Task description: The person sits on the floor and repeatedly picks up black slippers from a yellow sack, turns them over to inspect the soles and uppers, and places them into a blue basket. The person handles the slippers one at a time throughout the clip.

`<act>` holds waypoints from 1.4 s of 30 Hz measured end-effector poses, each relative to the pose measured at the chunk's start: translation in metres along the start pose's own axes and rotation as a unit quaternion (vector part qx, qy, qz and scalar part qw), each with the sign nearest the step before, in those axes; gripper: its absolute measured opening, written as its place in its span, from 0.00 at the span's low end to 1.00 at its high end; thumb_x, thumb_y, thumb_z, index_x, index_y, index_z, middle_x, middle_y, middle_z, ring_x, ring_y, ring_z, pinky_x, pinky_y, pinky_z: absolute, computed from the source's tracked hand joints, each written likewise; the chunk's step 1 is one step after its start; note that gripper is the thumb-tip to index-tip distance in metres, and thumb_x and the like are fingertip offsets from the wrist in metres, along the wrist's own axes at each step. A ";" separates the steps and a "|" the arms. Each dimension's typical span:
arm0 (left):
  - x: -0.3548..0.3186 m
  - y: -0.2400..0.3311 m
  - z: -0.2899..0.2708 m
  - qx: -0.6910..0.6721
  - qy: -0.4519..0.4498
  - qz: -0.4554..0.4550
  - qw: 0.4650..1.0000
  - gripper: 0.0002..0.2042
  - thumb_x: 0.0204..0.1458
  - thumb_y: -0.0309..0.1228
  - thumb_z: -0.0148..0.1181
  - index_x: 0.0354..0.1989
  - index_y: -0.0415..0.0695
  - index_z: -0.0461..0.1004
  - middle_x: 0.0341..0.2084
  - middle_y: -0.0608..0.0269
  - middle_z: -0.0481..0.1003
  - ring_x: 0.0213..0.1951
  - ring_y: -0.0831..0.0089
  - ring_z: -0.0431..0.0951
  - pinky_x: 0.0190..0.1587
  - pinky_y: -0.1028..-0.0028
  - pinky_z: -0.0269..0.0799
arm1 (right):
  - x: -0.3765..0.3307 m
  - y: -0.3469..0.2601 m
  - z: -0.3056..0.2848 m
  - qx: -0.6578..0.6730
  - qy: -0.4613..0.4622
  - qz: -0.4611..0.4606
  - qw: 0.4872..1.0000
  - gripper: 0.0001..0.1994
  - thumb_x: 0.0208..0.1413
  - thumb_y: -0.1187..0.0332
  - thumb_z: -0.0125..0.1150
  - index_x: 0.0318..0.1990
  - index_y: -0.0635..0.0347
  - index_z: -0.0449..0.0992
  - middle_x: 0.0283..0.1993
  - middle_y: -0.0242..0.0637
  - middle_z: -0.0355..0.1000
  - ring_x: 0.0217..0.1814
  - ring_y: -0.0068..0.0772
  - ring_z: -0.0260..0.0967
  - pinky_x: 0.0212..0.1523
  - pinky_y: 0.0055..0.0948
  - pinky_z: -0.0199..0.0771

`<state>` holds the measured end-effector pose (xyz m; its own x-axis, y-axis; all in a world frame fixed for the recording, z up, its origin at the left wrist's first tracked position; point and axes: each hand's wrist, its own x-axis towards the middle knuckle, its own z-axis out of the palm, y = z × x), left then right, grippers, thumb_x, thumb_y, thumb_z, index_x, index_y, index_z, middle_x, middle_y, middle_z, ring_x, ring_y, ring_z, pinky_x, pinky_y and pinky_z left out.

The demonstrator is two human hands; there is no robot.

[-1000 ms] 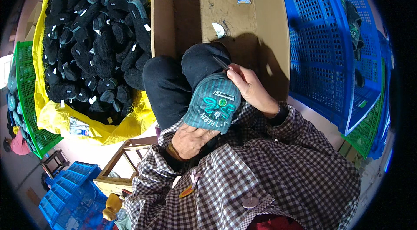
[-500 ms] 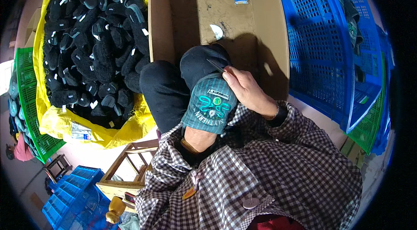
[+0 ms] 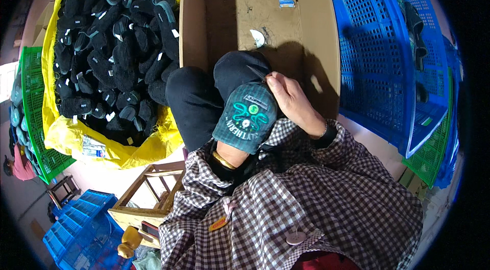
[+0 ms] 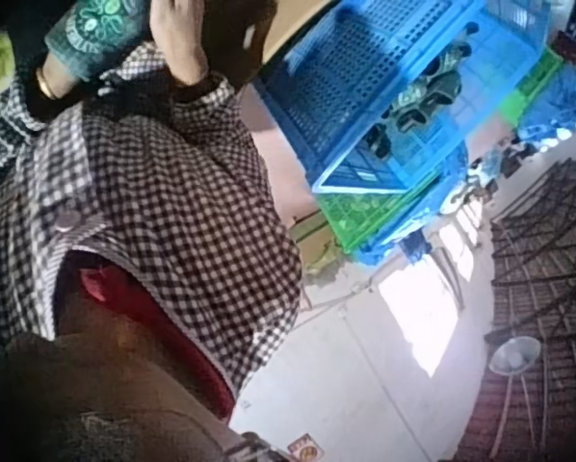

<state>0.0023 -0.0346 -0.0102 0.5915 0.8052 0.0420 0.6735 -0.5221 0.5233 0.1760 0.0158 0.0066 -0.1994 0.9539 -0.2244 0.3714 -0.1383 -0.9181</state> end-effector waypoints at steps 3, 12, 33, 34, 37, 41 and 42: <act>0.003 0.006 -0.001 -0.083 0.063 0.004 0.995 0.21 0.61 0.36 0.41 0.62 0.44 0.61 0.60 0.55 0.62 0.62 0.61 0.60 0.65 0.63 0.54 | 0.005 -0.008 0.008 -0.079 0.003 -0.016 0.997 0.22 0.60 0.52 0.53 0.29 0.65 0.67 0.22 0.49 0.65 0.23 0.44 0.66 0.28 0.37 0.64; -0.003 -0.006 0.012 -0.100 0.015 0.028 0.994 0.22 0.62 0.37 0.38 0.64 0.45 0.58 0.63 0.55 0.59 0.64 0.60 0.58 0.67 0.63 0.50 | 0.004 -0.001 0.015 -0.113 0.022 -0.018 0.993 0.19 0.64 0.54 0.45 0.34 0.64 0.68 0.27 0.53 0.69 0.32 0.57 0.69 0.31 0.43 0.67; 0.012 0.007 0.001 -0.093 0.046 -0.033 0.994 0.20 0.57 0.35 0.47 0.58 0.44 0.66 0.56 0.55 0.68 0.58 0.59 0.66 0.61 0.62 0.59 | -0.001 0.012 0.011 -0.083 0.046 -0.068 0.993 0.14 0.64 0.58 0.47 0.37 0.61 0.65 0.26 0.52 0.68 0.30 0.59 0.68 0.27 0.43 0.66; 0.019 0.005 -0.006 -0.101 0.021 -0.012 0.995 0.20 0.57 0.35 0.47 0.58 0.44 0.66 0.56 0.55 0.67 0.58 0.59 0.66 0.61 0.62 0.59 | 0.000 0.012 0.009 -0.093 0.043 -0.063 0.993 0.14 0.64 0.58 0.45 0.37 0.61 0.65 0.25 0.52 0.68 0.30 0.59 0.68 0.27 0.43 0.66; 0.019 -0.003 -0.006 -0.078 0.039 0.009 0.996 0.20 0.57 0.34 0.46 0.59 0.44 0.65 0.56 0.55 0.67 0.58 0.59 0.66 0.62 0.63 0.59 | 0.000 0.010 0.006 -0.098 0.038 -0.037 0.994 0.17 0.66 0.55 0.40 0.38 0.62 0.66 0.25 0.52 0.68 0.28 0.58 0.68 0.29 0.42 0.66; 0.018 -0.005 -0.001 -0.091 0.039 0.023 0.995 0.20 0.59 0.34 0.45 0.60 0.45 0.64 0.57 0.55 0.66 0.60 0.60 0.65 0.63 0.63 0.58 | 0.001 0.023 0.009 0.006 0.093 -0.080 0.992 0.20 0.67 0.55 0.37 0.40 0.64 0.69 0.27 0.54 0.66 0.31 0.54 0.66 0.33 0.39 0.66; 0.014 -0.005 -0.004 -0.096 0.039 0.030 0.994 0.20 0.59 0.34 0.44 0.60 0.45 0.64 0.58 0.55 0.66 0.60 0.60 0.65 0.63 0.63 0.58 | -0.001 0.022 0.009 -0.005 0.085 -0.068 0.994 0.20 0.67 0.55 0.38 0.39 0.65 0.69 0.27 0.54 0.66 0.31 0.54 0.66 0.33 0.39 0.66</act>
<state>0.0053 -0.0192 -0.0089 0.5867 0.7978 0.1392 0.5365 -0.5116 0.6711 0.1765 0.0097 -0.0161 -0.0919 0.9950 -0.0390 0.3598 -0.0033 -0.9330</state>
